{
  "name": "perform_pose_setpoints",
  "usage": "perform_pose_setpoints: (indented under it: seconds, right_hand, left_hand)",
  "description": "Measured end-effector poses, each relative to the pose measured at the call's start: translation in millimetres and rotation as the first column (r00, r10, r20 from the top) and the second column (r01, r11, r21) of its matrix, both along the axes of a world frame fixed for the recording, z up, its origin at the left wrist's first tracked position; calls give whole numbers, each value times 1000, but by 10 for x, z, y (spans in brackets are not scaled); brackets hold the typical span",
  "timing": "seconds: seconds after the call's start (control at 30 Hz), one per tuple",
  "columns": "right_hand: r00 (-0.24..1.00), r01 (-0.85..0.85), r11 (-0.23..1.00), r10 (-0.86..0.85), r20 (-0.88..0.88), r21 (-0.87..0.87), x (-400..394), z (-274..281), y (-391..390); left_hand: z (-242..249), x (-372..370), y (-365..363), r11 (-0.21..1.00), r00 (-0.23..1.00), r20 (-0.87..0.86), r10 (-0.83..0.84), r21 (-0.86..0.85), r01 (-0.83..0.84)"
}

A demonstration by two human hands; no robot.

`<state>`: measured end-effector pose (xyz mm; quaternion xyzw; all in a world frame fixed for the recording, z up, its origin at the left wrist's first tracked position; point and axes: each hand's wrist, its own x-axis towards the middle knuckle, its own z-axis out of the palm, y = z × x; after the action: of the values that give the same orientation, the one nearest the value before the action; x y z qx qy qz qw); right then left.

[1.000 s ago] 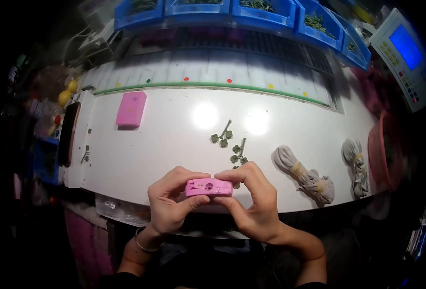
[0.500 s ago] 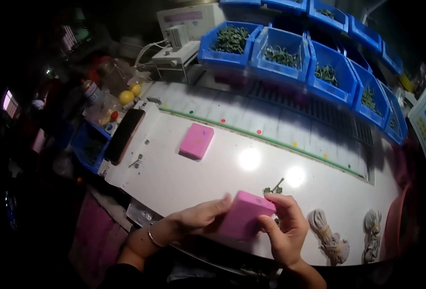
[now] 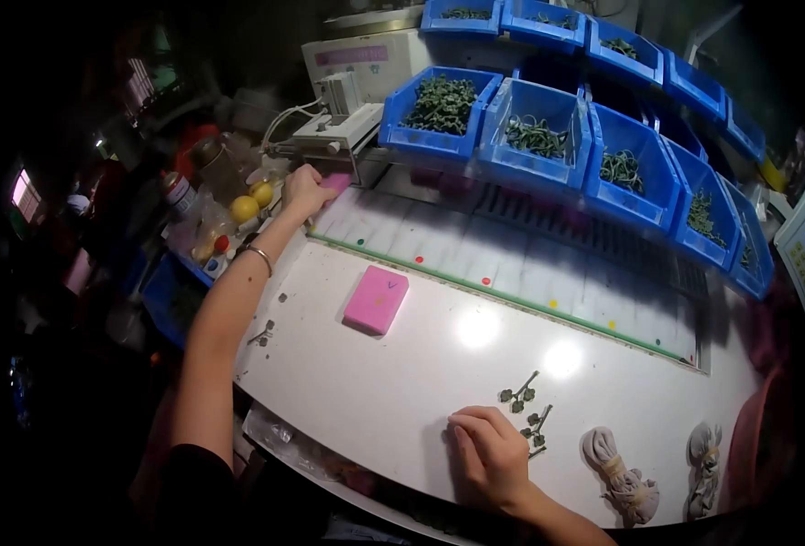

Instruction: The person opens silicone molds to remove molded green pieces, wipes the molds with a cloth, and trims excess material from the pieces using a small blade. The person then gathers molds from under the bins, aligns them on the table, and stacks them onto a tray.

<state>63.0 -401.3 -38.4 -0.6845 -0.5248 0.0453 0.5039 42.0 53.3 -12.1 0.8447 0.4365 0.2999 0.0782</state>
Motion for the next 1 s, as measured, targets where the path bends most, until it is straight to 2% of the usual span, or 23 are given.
perform_pose_setpoints:
  seconds: [0.07, 0.1, 0.17, 0.2, 0.3, 0.33, 0.37, 0.43, 0.5, 0.53, 0.57, 0.6, 0.67, 0.8, 0.87, 1.0]
  right_hand:
    - [1000, -11, 1000, 11, -11, 0, 9, 2, 7]
    - [1000, -13, 1000, 12, -15, -7, 14, 21, 9]
    - [999, -40, 999, 39, -23, -18, -14, 44, 8]
    - [998, -42, 999, 41, -38, -21, -25, 45, 22]
    - [998, -54, 998, 53, -41, -38, -41, 32, 2]
    - [998, -47, 998, 45, -50, -35, -40, 21, 8]
    - [997, -49, 998, 47, -58, -32, -48, 7, 6]
    - [996, -46, 999, 44, -76, -25, -33, -13, -1]
    - [997, -39, 998, 37, -65, -39, -17, -34, -6]
    - [998, -40, 999, 38, -58, -31, -31, -35, 2]
    - [997, -61, 997, 59, -54, -48, -28, -35, 9]
    - [996, -77, 995, 74, -49, -65, -24, -34, 16]
    - [995, -82, 994, 77, -71, -78, -35, -25, 25]
    - [985, -100, 988, 82, -151, -117, -59, -2, 34]
    - [987, -103, 989, 88, -134, -107, -64, -19, 46]
    - [991, -94, 988, 81, -104, -121, -44, 9, 34]
  left_hand:
    - [-52, 1, 127, 999, 991, -134, -28, -33, 24]
    - [7, -3, 61, 999, 990, -138, -28, -40, 22]
    - [183, -78, -165, 996, 958, -275, -84, -21, 82]
    - [73, -82, -102, 992, 944, -307, -123, -34, 118]
    - [-36, -66, -662, 983, 946, -270, -179, -1, 185]
    - [-112, -81, -692, 985, 929, -346, -127, 70, 160]
    - [-187, -126, -581, 987, 929, -352, -113, 65, 145]
    - [-197, -104, -150, 965, 975, -205, 90, 261, -34]
    - [-144, -205, 335, 958, 972, -195, 131, 276, -74]
    - [-176, -230, 735, 983, 874, -474, -101, 86, 160]
    - [-139, -220, 955, 933, 667, -661, -343, -155, 326]
    - [-96, -234, 936, 933, 677, -654, -337, -139, 331]
    - [-141, -299, 778, 991, 880, -459, -125, -14, 134]
    - [67, -226, 468, 983, 910, -371, -183, -93, 160]
    - [15, -140, 365, 971, 897, -384, -219, 2, 238]
    - [98, -45, 203, 981, 924, -330, -191, -85, 172]
